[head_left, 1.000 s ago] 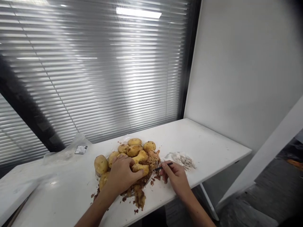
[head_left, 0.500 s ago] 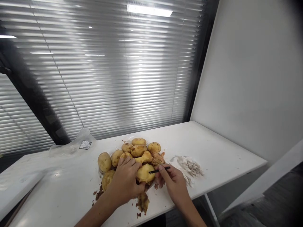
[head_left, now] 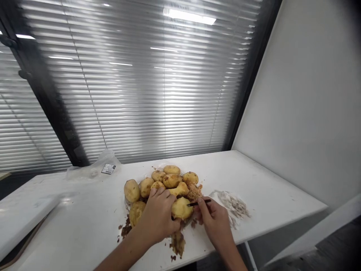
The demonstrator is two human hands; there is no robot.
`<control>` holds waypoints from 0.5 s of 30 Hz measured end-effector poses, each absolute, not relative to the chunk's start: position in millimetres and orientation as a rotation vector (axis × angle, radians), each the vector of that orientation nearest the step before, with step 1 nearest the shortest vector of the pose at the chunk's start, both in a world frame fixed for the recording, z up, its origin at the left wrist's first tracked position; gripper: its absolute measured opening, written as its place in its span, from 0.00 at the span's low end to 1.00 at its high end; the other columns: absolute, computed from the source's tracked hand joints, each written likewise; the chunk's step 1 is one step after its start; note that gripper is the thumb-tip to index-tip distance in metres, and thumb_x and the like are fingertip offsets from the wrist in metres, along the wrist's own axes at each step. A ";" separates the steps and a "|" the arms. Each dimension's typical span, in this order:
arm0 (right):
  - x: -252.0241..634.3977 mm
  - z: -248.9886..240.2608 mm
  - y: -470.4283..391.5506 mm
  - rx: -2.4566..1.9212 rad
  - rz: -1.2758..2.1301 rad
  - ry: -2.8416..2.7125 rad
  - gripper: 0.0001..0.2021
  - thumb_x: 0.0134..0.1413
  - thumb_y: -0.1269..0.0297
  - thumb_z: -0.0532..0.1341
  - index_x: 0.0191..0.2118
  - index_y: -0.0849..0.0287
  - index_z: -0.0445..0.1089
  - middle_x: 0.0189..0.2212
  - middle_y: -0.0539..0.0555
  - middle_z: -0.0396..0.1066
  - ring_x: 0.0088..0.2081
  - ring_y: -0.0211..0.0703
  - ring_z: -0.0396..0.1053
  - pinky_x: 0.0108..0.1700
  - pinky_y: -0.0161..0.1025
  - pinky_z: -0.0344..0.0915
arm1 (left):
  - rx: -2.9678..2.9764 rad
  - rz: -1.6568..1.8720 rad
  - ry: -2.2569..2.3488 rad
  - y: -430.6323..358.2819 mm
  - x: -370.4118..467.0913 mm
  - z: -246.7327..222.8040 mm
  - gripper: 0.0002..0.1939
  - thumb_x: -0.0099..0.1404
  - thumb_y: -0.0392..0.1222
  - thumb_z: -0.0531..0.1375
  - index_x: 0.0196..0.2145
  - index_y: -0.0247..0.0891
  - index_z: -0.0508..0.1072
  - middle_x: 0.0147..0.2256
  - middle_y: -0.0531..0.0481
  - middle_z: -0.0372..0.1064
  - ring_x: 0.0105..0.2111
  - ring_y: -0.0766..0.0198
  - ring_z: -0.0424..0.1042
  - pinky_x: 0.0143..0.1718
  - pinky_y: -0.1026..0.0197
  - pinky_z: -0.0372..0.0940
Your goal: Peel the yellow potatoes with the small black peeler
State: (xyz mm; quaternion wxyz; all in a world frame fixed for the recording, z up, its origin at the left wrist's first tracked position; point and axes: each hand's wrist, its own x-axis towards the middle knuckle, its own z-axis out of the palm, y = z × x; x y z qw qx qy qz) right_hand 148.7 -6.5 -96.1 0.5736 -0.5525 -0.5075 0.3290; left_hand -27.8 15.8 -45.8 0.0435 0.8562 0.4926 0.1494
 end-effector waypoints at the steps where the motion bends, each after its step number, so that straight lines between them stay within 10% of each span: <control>1: 148.4 -94.6 -6.9 -1.309 0.742 -1.163 0.24 0.54 0.42 0.59 0.26 0.60 0.70 0.17 0.53 0.70 0.16 0.39 0.65 0.19 0.34 0.63 | 2.618 0.456 1.499 15.6 -28.0 -45.6 0.13 0.50 0.45 0.61 0.35 0.40 0.72 0.36 0.48 0.69 0.43 0.54 0.64 0.51 0.51 0.54; 15: 149.9 -96.4 5.3 -1.220 0.977 -1.141 0.25 0.47 0.38 0.62 0.23 0.60 0.69 0.14 0.52 0.69 0.13 0.38 0.63 0.15 0.34 0.61 | 2.644 0.502 1.485 15.6 -29.5 -48.6 0.12 0.50 0.45 0.62 0.33 0.39 0.71 0.36 0.47 0.69 0.43 0.52 0.64 0.50 0.50 0.55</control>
